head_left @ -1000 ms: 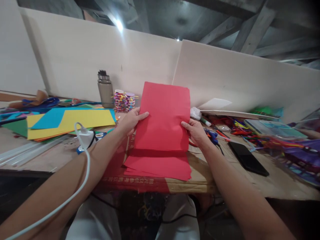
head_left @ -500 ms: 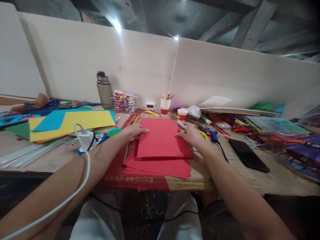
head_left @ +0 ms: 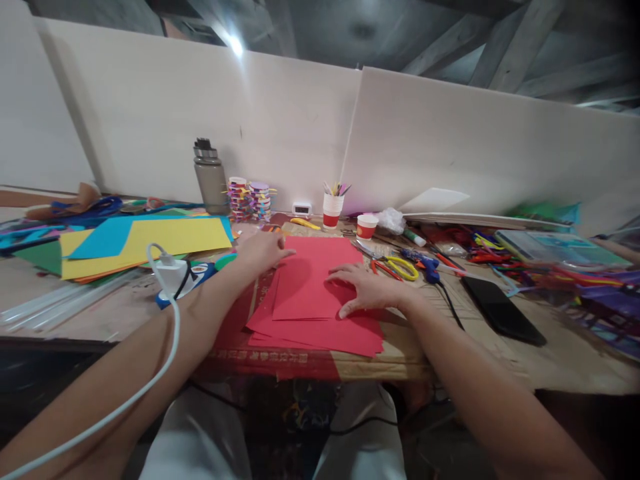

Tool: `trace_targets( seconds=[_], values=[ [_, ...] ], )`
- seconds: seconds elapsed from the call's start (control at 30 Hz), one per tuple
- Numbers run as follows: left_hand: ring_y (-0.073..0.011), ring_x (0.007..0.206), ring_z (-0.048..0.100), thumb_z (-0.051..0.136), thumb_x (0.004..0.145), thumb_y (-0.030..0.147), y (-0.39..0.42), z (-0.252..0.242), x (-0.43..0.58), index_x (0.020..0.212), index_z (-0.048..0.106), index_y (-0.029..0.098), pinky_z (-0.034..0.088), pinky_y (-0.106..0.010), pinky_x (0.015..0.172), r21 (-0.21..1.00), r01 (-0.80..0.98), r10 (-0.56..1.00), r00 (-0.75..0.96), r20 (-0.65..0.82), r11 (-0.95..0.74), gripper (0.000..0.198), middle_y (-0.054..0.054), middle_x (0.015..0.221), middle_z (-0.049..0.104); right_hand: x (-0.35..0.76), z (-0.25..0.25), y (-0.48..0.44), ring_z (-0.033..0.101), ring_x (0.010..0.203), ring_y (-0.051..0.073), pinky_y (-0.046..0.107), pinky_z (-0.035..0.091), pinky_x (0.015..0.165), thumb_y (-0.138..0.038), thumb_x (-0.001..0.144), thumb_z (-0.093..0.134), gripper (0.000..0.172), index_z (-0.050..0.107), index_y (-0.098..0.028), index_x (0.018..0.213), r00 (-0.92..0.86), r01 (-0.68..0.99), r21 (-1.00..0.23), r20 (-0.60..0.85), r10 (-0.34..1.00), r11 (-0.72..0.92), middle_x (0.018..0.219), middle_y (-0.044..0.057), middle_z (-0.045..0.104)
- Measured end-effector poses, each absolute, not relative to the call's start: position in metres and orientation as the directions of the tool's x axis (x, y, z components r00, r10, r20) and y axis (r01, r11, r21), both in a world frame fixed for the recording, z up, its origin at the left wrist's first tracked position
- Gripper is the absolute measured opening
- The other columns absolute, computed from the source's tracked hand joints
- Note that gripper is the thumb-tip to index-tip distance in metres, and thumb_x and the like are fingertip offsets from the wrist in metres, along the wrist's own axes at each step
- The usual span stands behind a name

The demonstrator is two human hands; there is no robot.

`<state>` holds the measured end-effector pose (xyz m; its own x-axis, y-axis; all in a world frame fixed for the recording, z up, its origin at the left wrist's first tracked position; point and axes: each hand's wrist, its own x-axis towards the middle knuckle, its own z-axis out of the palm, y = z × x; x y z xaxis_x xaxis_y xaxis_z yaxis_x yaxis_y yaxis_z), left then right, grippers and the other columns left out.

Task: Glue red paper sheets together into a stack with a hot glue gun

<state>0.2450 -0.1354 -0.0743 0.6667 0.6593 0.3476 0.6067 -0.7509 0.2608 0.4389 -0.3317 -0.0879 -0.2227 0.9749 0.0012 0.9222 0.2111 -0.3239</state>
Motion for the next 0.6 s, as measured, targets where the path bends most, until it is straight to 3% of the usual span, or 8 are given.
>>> trace_targets(
  seconds=[0.07,0.13,0.23,0.33,0.47,0.6],
  values=[
    [-0.0231,0.081,0.063,0.058,0.076,0.045,-0.141,-0.076,0.248,0.08,0.07,0.018,0.044,-0.029,0.075,0.298,0.415,0.502,0.793,0.345,-0.86,0.03,-0.01,0.085,0.071,0.44,-0.088,-0.331,0.043,0.124,0.029,0.044,0.035,0.102,-0.055,0.067,0.073,0.069,0.057,-0.024,0.127,-0.238,0.916,-0.325,0.028,0.971,0.234,0.136,0.01,0.049],
    [-0.0209,0.091,0.062,0.055,0.079,0.044,-0.146,-0.079,0.251,0.094,0.07,0.019,0.043,-0.026,0.081,0.35,0.234,0.332,0.908,0.254,-0.907,0.033,-0.008,0.101,0.071,0.441,-0.089,-0.328,0.046,0.12,0.027,0.041,0.036,0.101,-0.05,0.071,0.072,0.058,0.061,-0.023,0.121,-0.246,0.909,-0.327,0.076,0.966,0.257,0.131,0.009,0.054],
    [-0.0194,0.098,0.061,0.054,0.08,0.046,-0.146,-0.085,0.253,0.102,0.07,0.021,0.041,-0.024,0.086,0.417,0.145,0.218,0.967,0.132,-0.897,0.037,-0.006,0.108,0.07,0.444,-0.092,-0.324,0.053,0.112,0.024,0.036,0.038,0.097,-0.041,0.077,0.069,0.039,0.067,-0.02,0.11,-0.247,0.898,-0.334,0.154,0.957,0.286,0.119,0.009,0.061],
    [-0.0192,0.094,0.062,0.05,0.082,0.049,-0.142,-0.086,0.252,0.097,0.072,0.022,0.042,-0.024,0.085,0.511,0.165,0.257,0.96,0.115,-0.843,0.038,-0.005,0.103,0.071,0.446,-0.092,-0.321,0.059,0.092,0.019,0.029,0.043,0.083,-0.037,0.085,0.061,0.023,0.069,-0.017,0.093,-0.2,0.902,-0.335,0.231,0.952,0.271,0.099,0.008,0.066],
    [-0.0212,0.084,0.063,0.045,0.082,0.061,-0.148,-0.082,0.246,0.089,0.074,0.019,0.047,-0.026,0.076,0.744,0.183,0.372,0.923,0.094,-0.643,0.052,-0.007,0.092,0.073,0.445,-0.086,-0.323,0.053,0.065,0.014,0.026,0.036,0.059,-0.037,0.091,0.048,0.03,0.064,-0.017,0.074,-0.068,0.928,-0.342,0.232,0.97,0.146,0.073,0.003,0.063],
    [-0.0227,0.085,0.064,0.025,0.086,0.07,-0.16,-0.078,0.239,0.099,0.072,0.016,0.05,-0.029,0.075,0.881,0.167,0.461,0.885,0.065,-0.444,0.073,-0.009,0.09,0.072,0.444,-0.082,-0.326,0.052,0.065,0.014,0.025,0.034,0.059,-0.039,0.09,0.048,0.03,0.065,-0.016,0.08,-0.016,0.902,-0.42,0.208,0.978,0.104,0.074,0.002,0.065]
  ],
)
